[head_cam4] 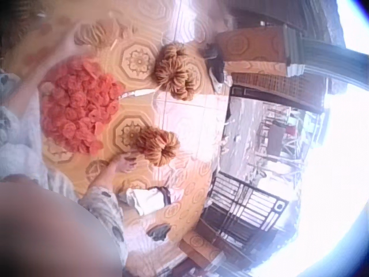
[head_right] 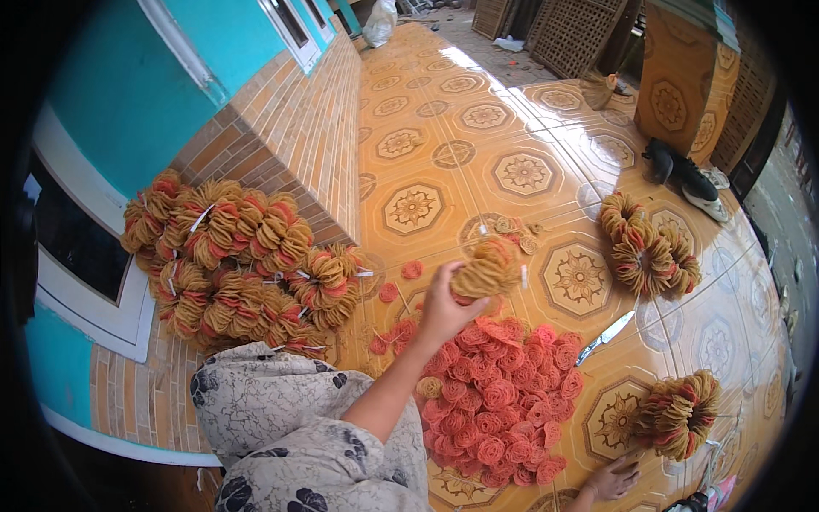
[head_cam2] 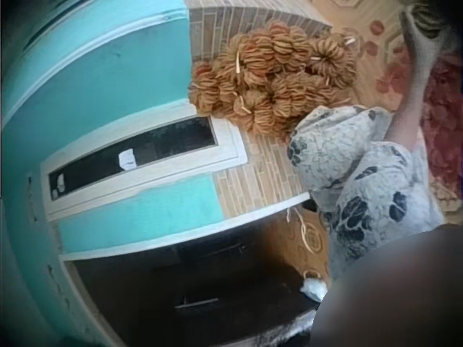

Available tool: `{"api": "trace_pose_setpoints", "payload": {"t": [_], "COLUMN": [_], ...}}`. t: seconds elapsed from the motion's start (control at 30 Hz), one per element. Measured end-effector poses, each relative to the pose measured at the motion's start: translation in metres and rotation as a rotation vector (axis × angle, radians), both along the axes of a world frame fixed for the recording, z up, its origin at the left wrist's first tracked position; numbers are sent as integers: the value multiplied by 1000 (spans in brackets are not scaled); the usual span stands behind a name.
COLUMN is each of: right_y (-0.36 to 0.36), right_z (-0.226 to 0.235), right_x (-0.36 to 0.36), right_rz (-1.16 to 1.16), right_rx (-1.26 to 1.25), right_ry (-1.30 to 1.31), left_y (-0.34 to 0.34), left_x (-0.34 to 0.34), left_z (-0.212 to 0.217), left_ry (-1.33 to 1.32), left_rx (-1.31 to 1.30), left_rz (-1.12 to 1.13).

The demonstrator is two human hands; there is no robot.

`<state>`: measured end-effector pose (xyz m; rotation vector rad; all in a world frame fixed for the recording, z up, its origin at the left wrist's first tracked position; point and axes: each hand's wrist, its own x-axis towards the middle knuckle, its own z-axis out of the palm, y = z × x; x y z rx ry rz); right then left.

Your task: The person sits on a tiled floor and assembles decorative flower-like items by threading red and yellow pieces onto a thin rod, then tying them with a white band. The person repeatedly picks up pieces, threads them, ties the bundle, and places the finished items in a growing pile.

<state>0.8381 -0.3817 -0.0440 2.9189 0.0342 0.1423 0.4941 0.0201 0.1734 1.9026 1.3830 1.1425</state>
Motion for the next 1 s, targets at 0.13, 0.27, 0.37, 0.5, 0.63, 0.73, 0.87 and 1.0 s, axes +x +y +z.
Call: {"api": "trace_pose_setpoints", "payload": {"t": [0.13, 0.27, 0.37, 0.5, 0.63, 0.73, 0.87, 1.0], "right_y": [0, 1, 2, 5, 11, 12, 14, 15], "right_z": [-2, -2, 2, 14, 24, 31, 36, 37], "right_x": [4, 5, 1, -7, -16, -19, -22, -21], "right_rz": [-31, -27, -3, 42, 14, 23, 34, 26], "right_rx": [-24, -13, 34, 11, 105, 234, 320, 312], "right_ry": [66, 70, 36, 16, 35, 35, 30, 50], "left_y": [-56, -89, -107, -94, -28, 25, 63, 75], "left_x": [-121, -209, -258, -265, -168, -28, 194, 346], "left_z": [30, -14, -62, -75, -43, -34, -60, -101], "left_ry": [414, 688, 1123, 1298, 1215, 533, 362, 717], "left_rx": [-33, -49, -247, -760, -382, 179, 181, 293], "left_rz": [374, 608, 420, 301, 332, -168, -709, -873]}}
